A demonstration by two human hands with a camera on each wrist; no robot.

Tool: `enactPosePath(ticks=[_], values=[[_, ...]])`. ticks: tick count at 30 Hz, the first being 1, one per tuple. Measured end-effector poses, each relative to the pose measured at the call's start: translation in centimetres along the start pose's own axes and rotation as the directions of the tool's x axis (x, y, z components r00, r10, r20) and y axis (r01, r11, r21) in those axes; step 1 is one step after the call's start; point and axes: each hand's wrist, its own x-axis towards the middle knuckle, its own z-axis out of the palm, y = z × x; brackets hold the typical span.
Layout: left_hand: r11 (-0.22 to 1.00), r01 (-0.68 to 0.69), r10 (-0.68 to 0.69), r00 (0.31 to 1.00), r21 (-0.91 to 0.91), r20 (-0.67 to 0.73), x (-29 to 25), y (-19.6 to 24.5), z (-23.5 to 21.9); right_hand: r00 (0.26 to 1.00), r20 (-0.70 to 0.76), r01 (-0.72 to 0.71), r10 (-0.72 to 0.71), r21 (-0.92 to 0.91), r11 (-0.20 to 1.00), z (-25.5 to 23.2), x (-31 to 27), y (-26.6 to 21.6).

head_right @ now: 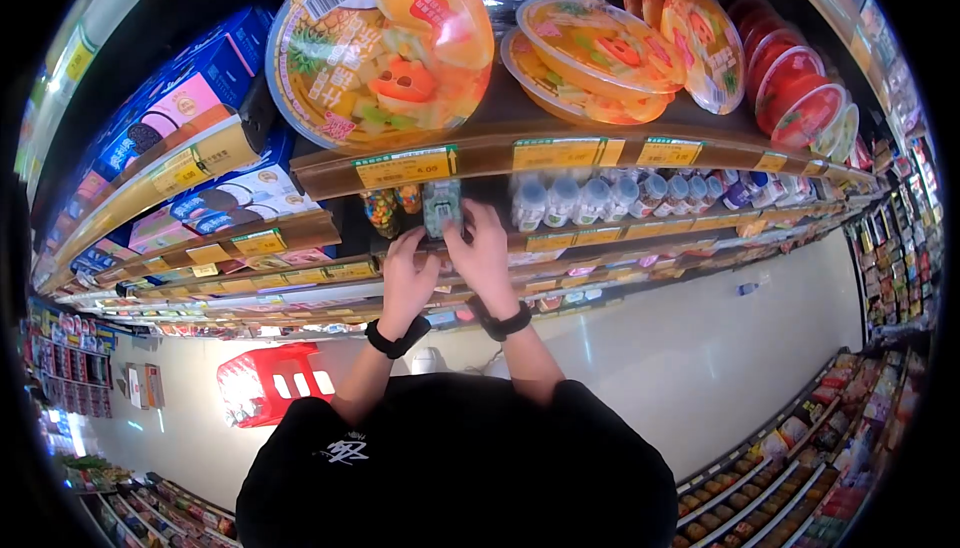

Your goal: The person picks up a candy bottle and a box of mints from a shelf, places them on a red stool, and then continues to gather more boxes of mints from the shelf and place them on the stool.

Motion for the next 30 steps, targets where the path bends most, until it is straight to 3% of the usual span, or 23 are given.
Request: enactPosePath(ticks=[5, 7, 18, 24, 28, 30], values=[[1.0, 0.008, -0.008, 1.0, 0.005, -0.024, -0.2, -0.9, 1.0, 0.997, 0.069, -0.028, 0.027, 0.024, 0.999, -0.4, 0.9, 0.0], [0.996, -0.077, 0.078, 0.996, 0.035, -0.048, -0.4, -1.1, 1.3, 0.993, 0.104, -0.054, 0.052, 0.023, 0.998, -0.7, 0.8, 0.0], [0.991, -0.072, 0.075, 0.997, 0.113, -0.023, -0.5, -0.7, 1.9, 0.984, 0.164, -0.059, 0.063, -0.032, 0.998, -1.5, 0.9, 0.0], [0.982, -0.041, 0.047, 0.998, 0.185, -0.029, -0.8, -1.1, 2.5, 0.982, 0.184, -0.008, 0.038, -0.162, 0.987, -2.2, 1.1, -0.7], [0.973, -0.12, 0.126, 0.992, 0.197, -0.015, -0.6, -2.0, 2.4, 0.982, 0.187, 0.0, 0.024, -0.13, 0.992, -2.4, 0.9, -0.5], [0.971, -0.126, 0.126, 0.992, 0.205, 0.012, -0.6, -1.8, 2.1, 0.981, 0.173, 0.1, -0.084, -0.083, 0.992, -1.9, 0.1, 1.5]])
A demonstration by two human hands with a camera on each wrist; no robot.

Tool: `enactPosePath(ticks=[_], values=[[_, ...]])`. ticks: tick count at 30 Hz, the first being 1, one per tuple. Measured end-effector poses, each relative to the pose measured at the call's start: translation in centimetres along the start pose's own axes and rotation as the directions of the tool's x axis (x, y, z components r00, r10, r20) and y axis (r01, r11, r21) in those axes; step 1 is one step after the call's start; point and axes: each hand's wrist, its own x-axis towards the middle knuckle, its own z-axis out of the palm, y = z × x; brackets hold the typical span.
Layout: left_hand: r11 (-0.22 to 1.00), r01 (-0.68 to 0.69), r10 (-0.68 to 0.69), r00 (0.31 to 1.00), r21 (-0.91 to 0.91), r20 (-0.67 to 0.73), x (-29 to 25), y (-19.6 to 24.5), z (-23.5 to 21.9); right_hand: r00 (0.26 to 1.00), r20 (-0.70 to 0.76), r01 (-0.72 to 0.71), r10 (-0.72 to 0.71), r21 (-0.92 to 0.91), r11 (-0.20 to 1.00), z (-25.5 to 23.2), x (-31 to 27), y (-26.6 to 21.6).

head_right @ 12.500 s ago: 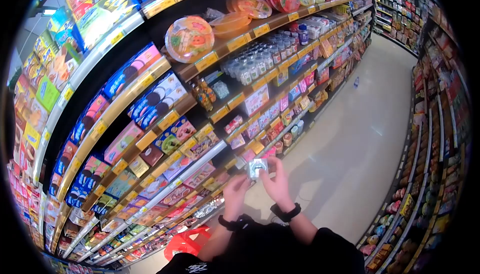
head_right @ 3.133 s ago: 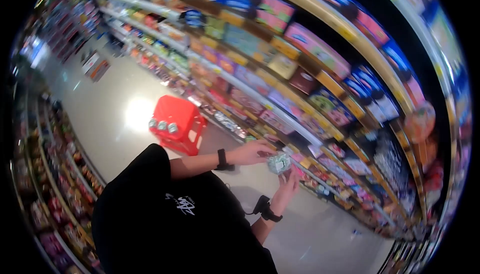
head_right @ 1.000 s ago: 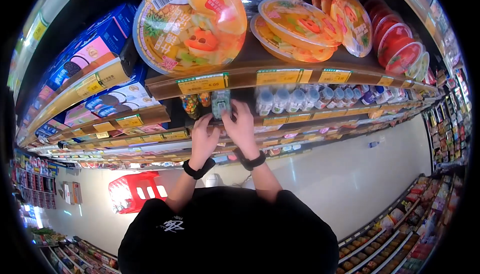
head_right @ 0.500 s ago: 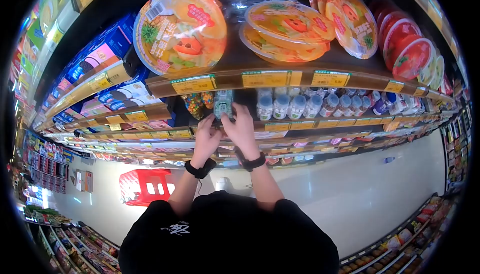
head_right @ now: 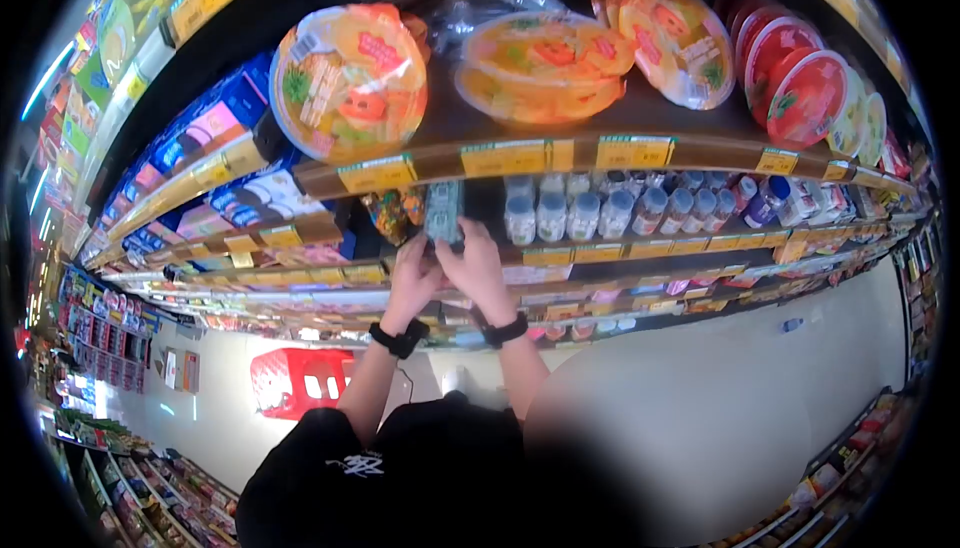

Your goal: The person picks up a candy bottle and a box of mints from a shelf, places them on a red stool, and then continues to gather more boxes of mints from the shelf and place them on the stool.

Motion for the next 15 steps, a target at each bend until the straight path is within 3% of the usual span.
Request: enactPosePath(ticks=[2, 6, 10, 12, 14, 15], values=[[0.996, 0.079, -0.078, 0.996, -0.044, 0.034, 0.5, 1.5, -0.6, 0.996, 0.031, -0.08, 0.081, -0.03, 0.996, -0.9, -0.1, -1.7], [1.0, -0.024, 0.024, 1.0, -0.004, -0.009, 0.4, -0.1, 0.3, 0.99, 0.034, -0.139, 0.138, 0.017, 0.99, -1.0, -0.3, -2.4], [0.993, -0.023, 0.014, 0.997, -0.119, -0.078, -0.4, -0.3, 0.2, 0.998, -0.03, -0.05, 0.047, -0.112, 0.992, -0.7, -1.1, -3.0], [0.95, -0.012, -0.018, 0.996, -0.312, -0.092, -1.6, 0.7, -2.0, 0.966, -0.218, 0.102, -0.139, -0.171, 0.98, 0.0, -2.0, -2.1], [0.903, 0.091, -0.108, 0.994, -0.42, -0.017, -4.3, 0.7, -4.6, 0.967, -0.236, 0.076, -0.094, -0.085, 0.993, 0.8, -4.5, -4.9], [0.894, 0.066, -0.07, 0.998, -0.443, 0.008, -5.7, -0.7, -5.3, 0.98, -0.176, 0.074, -0.098, -0.14, 0.987, 1.2, -5.8, -5.3]])
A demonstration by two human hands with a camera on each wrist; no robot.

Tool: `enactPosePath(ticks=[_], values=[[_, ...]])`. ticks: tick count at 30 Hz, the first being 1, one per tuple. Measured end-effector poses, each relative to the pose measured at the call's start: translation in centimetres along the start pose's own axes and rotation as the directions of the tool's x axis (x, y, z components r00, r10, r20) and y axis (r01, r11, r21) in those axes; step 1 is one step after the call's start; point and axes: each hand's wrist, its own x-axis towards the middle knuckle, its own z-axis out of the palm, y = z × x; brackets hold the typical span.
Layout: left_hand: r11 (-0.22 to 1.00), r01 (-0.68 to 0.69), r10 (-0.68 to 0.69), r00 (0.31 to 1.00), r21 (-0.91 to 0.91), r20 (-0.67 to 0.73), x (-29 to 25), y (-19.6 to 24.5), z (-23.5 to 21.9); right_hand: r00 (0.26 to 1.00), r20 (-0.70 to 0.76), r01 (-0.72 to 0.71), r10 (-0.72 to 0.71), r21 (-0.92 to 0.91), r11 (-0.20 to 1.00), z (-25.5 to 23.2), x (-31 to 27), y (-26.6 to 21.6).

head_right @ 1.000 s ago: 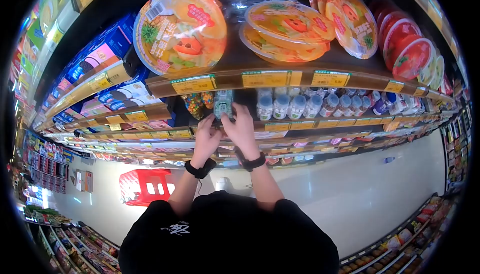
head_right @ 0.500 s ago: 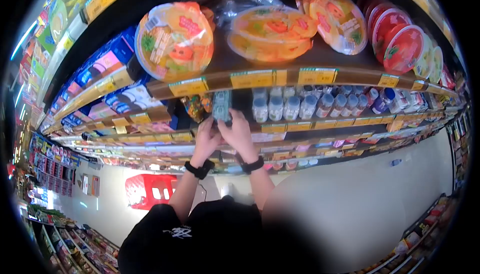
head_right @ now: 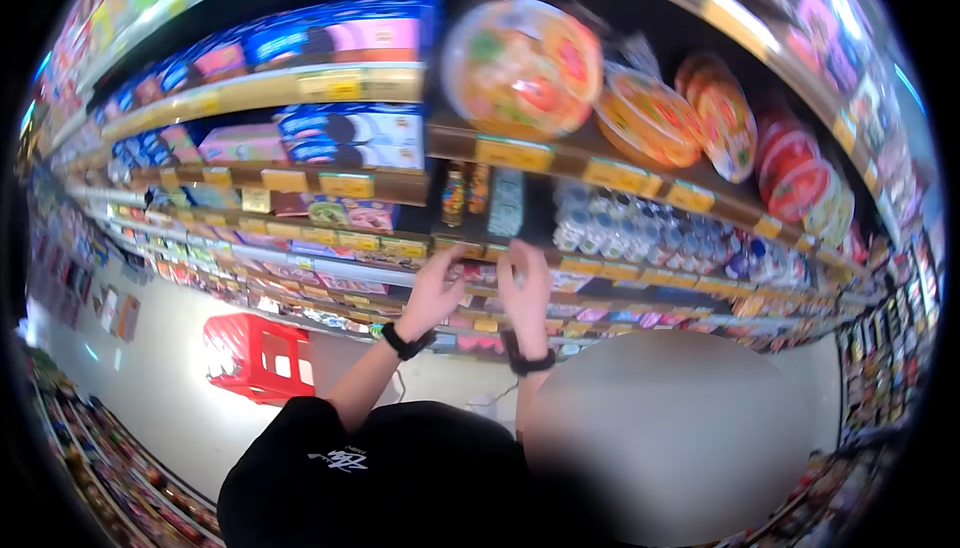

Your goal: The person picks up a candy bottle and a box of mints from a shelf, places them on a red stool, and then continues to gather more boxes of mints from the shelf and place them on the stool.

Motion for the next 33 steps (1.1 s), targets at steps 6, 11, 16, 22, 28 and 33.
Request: enactPosePath(ticks=[6, 11, 16, 22, 28, 33], values=[[0.973, 0.226, -0.226, 0.974, -0.052, 0.011, -13.8, -10.9, -10.3, 0.886, 0.432, -0.094, 0.172, -0.196, 0.976, 2.9, -10.6, 4.0], [0.781, 0.623, -0.612, 0.754, -0.034, -0.241, -26.7, -13.1, -19.3, 0.634, 0.668, -0.172, 0.39, -0.37, 0.913, 8.5, -13.0, 0.7], [0.688, 0.709, -0.666, 0.532, -0.155, -0.523, -34.2, -13.2, -24.9, 0.517, 0.853, 0.191, 0.072, -0.197, 0.962, 18.7, -14.2, -3.1], [0.631, 0.631, -0.703, 0.219, -0.451, -0.677, -41.5, -15.0, -26.4, 0.143, 0.988, 0.298, -0.064, 0.018, 0.954, 29.1, -16.9, -7.0], [0.529, 0.585, -0.765, 0.014, -0.615, -0.644, -41.7, -14.1, -27.6, -0.186, 0.976, 0.357, -0.109, 0.171, 0.918, 36.6, -18.1, -5.7], [0.44, 0.564, -0.845, -0.004, -0.699, -0.535, -39.9, -16.2, -29.2, -0.218, 0.975, 0.368, -0.035, 0.115, 0.923, 42.2, -18.0, -3.7]])
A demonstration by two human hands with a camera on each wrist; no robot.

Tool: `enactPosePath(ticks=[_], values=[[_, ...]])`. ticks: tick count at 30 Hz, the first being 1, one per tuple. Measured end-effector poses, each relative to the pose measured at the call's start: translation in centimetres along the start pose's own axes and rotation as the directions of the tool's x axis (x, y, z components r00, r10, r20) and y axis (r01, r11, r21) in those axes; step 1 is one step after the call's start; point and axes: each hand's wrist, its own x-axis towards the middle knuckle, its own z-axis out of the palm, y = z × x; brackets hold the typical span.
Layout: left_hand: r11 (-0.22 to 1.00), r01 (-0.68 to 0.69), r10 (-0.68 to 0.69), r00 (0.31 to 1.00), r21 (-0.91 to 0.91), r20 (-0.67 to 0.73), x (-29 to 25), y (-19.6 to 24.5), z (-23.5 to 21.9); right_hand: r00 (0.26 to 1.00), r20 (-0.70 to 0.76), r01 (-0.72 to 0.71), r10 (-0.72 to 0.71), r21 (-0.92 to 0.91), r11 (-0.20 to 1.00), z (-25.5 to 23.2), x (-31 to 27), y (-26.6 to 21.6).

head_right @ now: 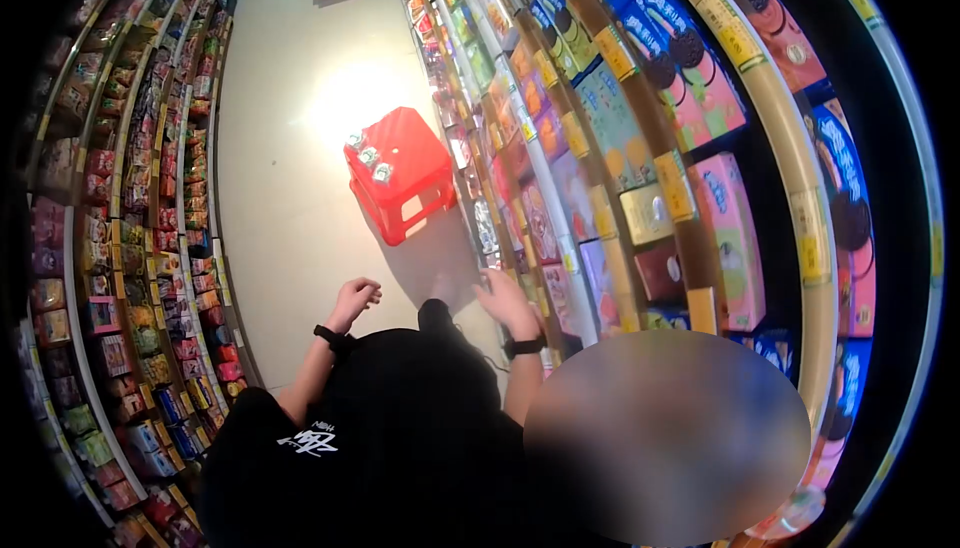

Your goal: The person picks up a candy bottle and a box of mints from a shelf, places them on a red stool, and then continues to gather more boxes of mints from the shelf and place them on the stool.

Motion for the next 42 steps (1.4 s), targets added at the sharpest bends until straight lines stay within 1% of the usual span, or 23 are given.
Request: enactPosePath(ticks=[5, 8, 9, 12, 14, 16, 17, 18, 20, 22, 23, 24, 25, 27, 29, 30, 31, 32, 35, 37, 39, 40, 42], values=[[0.988, 0.077, -0.09, 0.991, 0.136, 0.095, 2.8, 0.6, -1.2, 0.995, -0.064, 0.079, -0.078, 0.018, 0.997, 1.3, 5.2, 3.2], [0.97, 0.044, -0.039, 0.999, 0.238, -0.024, 4.5, -0.6, -2.3, 0.996, 0.067, 0.056, -0.058, 0.032, 0.998, 1.2, 7.8, 2.8], [0.949, 0.086, -0.062, 0.994, 0.302, -0.087, 3.9, 1.0, -2.0, 0.995, 0.066, 0.072, -0.073, 0.023, 0.997, 1.7, 8.7, 3.2], [0.884, 0.116, -0.11, 0.993, 0.453, -0.04, 6.7, -3.5, -3.5, 0.983, 0.185, -0.019, 0.008, 0.059, 0.998, 1.5, 11.0, 1.6], [0.886, 0.165, -0.174, 0.984, 0.433, -0.019, 8.2, -4.9, -4.1, 0.973, 0.223, -0.076, 0.054, 0.091, 0.993, 3.0, 12.7, 1.3], [0.878, 0.204, -0.208, 0.977, 0.433, -0.038, 11.1, -6.5, -4.8, 0.984, 0.165, -0.107, 0.06, 0.289, 0.951, 6.2, 15.4, 1.5], [0.852, 0.229, -0.226, 0.972, 0.471, -0.063, 11.8, -4.7, -4.7, 0.991, 0.128, -0.084, 0.037, 0.385, 0.919, 8.7, 17.1, 2.3], [0.815, 0.147, -0.14, 0.989, 0.56, -0.055, 13.8, -5.8, -5.0, 0.979, 0.185, -0.16, 0.091, 0.403, 0.901, 10.2, 19.0, 1.8], [0.829, 0.115, -0.118, 0.993, 0.548, -0.03, 17.4, -4.3, -5.3, 0.984, 0.156, -0.126, 0.082, 0.295, 0.947, 12.4, 23.0, 0.1], [0.845, 0.028, 0.049, 0.99, 0.534, -0.129, 22.2, -5.4, -5.2, 0.979, 0.138, -0.191, 0.153, 0.329, 0.925, 15.9, 26.3, -0.7], [0.871, 0.044, 0.02, 0.992, 0.49, -0.123, 24.7, -5.5, -5.3, 0.978, 0.1, -0.209, 0.185, 0.372, 0.904, 17.2, 29.4, -0.9], [0.894, -0.034, 0.092, 0.99, 0.447, -0.109, 26.6, -4.7, -5.5, 0.975, 0.074, -0.221, 0.209, 0.404, 0.888, 18.5, 32.0, -1.3], [0.934, 0.0, 0.054, 0.988, 0.356, -0.144, 28.8, -5.0, -5.4, 0.967, 0.063, -0.25, 0.248, 0.434, 0.866, 19.7, 33.3, -1.6], [0.956, -0.085, 0.133, 0.978, 0.281, -0.158, 33.3, -7.7, -5.3, 0.967, 0.031, -0.236, 0.254, 0.495, 0.836, 21.3, 36.2, -2.5], [0.972, -0.092, 0.12, 0.985, 0.218, -0.122, 35.1, -7.3, -5.0, 0.962, 0.019, -0.255, 0.273, 0.428, 0.867, 24.0, 38.9, -1.9], [0.972, -0.08, 0.102, 0.991, 0.221, -0.09, 35.7, -7.5, -4.8, 0.957, -0.002, -0.268, 0.289, 0.371, 0.889, 25.4, 39.9, -1.4], [0.972, -0.073, 0.092, 0.993, 0.225, -0.075, 36.3, -8.9, -4.5, 0.948, 0.097, -0.31, 0.304, 0.508, 0.804, 26.5, 40.8, -1.1], [0.972, -0.035, 0.055, 0.995, 0.232, -0.079, 36.9, -10.1, -4.0, 0.942, 0.095, -0.323, 0.32, 0.511, 0.797, 27.5, 40.6, -1.0], [0.981, -0.011, 0.02, 0.999, 0.192, -0.044, 36.2, -10.6, -3.6, 0.912, 0.067, -0.359, 0.405, 0.608, 0.708, 25.8, 39.0, -4.4], [0.986, -0.054, 0.055, 0.998, 0.16, -0.003, 35.3, -9.2, -4.1, 0.909, -0.021, -0.312, 0.417, 0.628, 0.712, 26.0, 38.9, -3.4], [0.974, -0.137, 0.145, 0.989, -0.179, 0.036, 32.9, -7.5, -4.2, 0.886, -0.017, -0.335, 0.464, 0.669, 0.664, 25.8, 36.9, -2.3], [0.982, -0.14, 0.146, 0.988, -0.128, 0.044, 31.9, -6.7, -4.2, 0.863, 0.004, -0.361, 0.505, 0.705, 0.611, 25.8, 35.3, -1.8], [0.983, -0.183, 0.18, 0.981, 0.032, 0.068, 29.9, -4.0, -4.0, 0.838, -0.156, -0.256, 0.522, 0.733, 0.63, 26.1, 31.9, -0.7]])
